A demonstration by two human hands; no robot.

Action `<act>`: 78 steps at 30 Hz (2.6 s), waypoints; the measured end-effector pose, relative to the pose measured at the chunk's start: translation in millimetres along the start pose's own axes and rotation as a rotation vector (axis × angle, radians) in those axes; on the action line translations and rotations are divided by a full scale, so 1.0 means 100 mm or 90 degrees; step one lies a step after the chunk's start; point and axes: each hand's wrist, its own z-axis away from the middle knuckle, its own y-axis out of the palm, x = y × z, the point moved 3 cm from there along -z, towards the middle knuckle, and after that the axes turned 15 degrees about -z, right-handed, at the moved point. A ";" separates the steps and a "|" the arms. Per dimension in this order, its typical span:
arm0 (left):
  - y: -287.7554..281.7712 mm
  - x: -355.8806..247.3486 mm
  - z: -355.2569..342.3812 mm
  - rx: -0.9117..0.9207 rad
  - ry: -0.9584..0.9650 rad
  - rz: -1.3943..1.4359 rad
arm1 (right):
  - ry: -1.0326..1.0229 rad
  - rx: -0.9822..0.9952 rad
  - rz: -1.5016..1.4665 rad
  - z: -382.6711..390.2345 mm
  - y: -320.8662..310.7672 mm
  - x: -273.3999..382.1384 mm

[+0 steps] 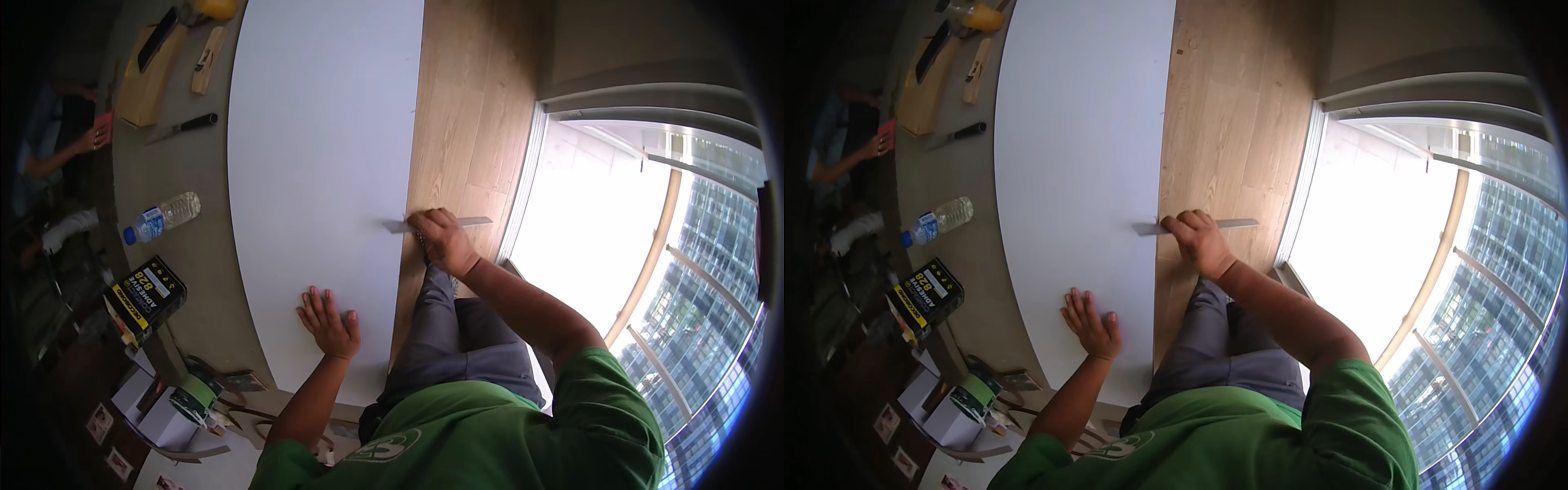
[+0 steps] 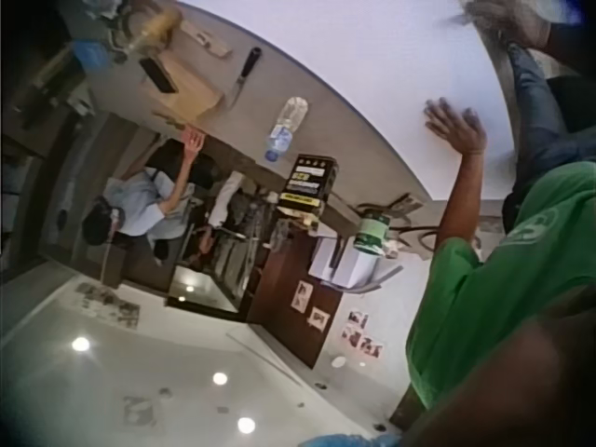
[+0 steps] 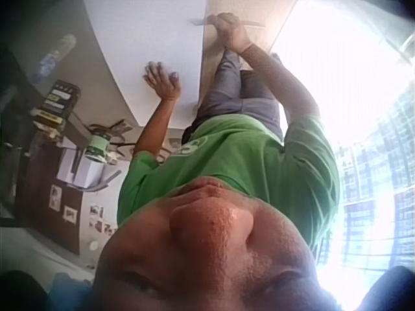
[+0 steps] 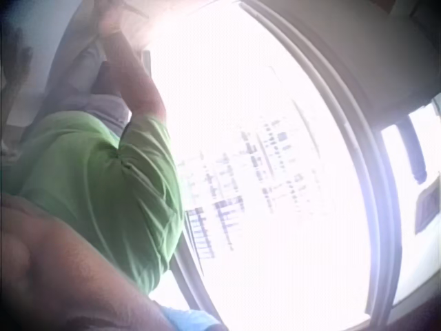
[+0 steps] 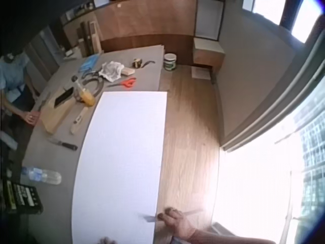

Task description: The person marks a white board using a ruler and a knife, then carries the board to a cabinet and places it inside. They then return to a work table, pick up another board, and lift a large wood-grain board.

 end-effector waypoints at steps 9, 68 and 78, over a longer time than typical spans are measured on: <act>-0.01 0.00 0.05 0.017 -0.021 0.001 | 0.102 -0.106 -0.065 -0.36 -0.34 0.00; -0.56 -1.53 -1.91 0.144 0.598 0.163 | 0.406 -0.229 -0.200 0.93 -1.20 -0.59; -0.50 -1.08 -2.64 -0.055 0.433 -0.043 | 0.218 -0.156 -0.152 -0.55 -1.11 -0.41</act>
